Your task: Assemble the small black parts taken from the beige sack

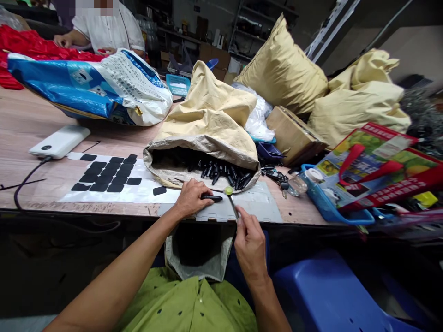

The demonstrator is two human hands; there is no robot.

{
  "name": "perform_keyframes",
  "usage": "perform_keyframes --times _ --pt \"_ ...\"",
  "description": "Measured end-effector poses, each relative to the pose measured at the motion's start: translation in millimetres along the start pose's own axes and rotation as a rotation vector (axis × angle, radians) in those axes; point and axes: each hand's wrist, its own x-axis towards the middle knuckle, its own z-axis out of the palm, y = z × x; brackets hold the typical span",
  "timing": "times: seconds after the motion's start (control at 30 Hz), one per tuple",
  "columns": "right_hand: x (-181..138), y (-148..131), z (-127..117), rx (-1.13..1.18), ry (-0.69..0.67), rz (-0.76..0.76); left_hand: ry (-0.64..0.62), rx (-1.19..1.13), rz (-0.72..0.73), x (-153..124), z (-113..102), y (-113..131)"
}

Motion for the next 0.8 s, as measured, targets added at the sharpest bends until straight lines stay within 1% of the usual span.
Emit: perform_keyframes --times 0.1,0.2,0.27,0.33,0.4,0.47,0.53,0.6,0.63,0.7,0.73,0.77,0.8 --pt "11 20 -18 -0.109 0.146 0.051 0.001 -0.014 0.013 -1 -1 -1" --pt "26 51 -36 -0.317 0.271 0.160 0.016 -0.049 0.020 -1 -3 -3" --pt "36 72 -44 -0.477 0.272 0.291 0.024 -0.059 0.022 -1 -3 -4" --pt "45 90 -46 -0.596 0.221 0.389 0.026 -0.059 0.030 -1 -3 -5" --pt "54 102 -46 -0.674 0.180 0.391 0.027 -0.058 0.045 -1 -2 -6" --pt "62 110 -43 -0.718 0.171 0.329 0.030 -0.057 0.056 -1 -1 -7" --pt "68 111 -41 -0.740 0.170 0.293 0.037 -0.049 0.055 -1 0 -7" --pt "73 105 -38 -0.741 0.195 0.303 0.039 -0.041 0.052 -2 0 -7" --pt "74 99 -36 -0.722 0.217 0.296 0.038 -0.038 0.051 -2 0 -6" --pt "74 80 -28 -0.601 0.231 0.206 0.033 -0.035 0.055 -2 0 -6" --pt "73 68 -23 -0.497 0.206 0.126 0.030 -0.033 0.058 -2 0 -6" --pt "71 56 -16 -0.361 0.133 0.032 0.028 -0.030 0.062 -2 0 -6" --pt "70 43 -8 -0.224 0.029 -0.044 0.026 -0.026 0.067 -2 0 -6"
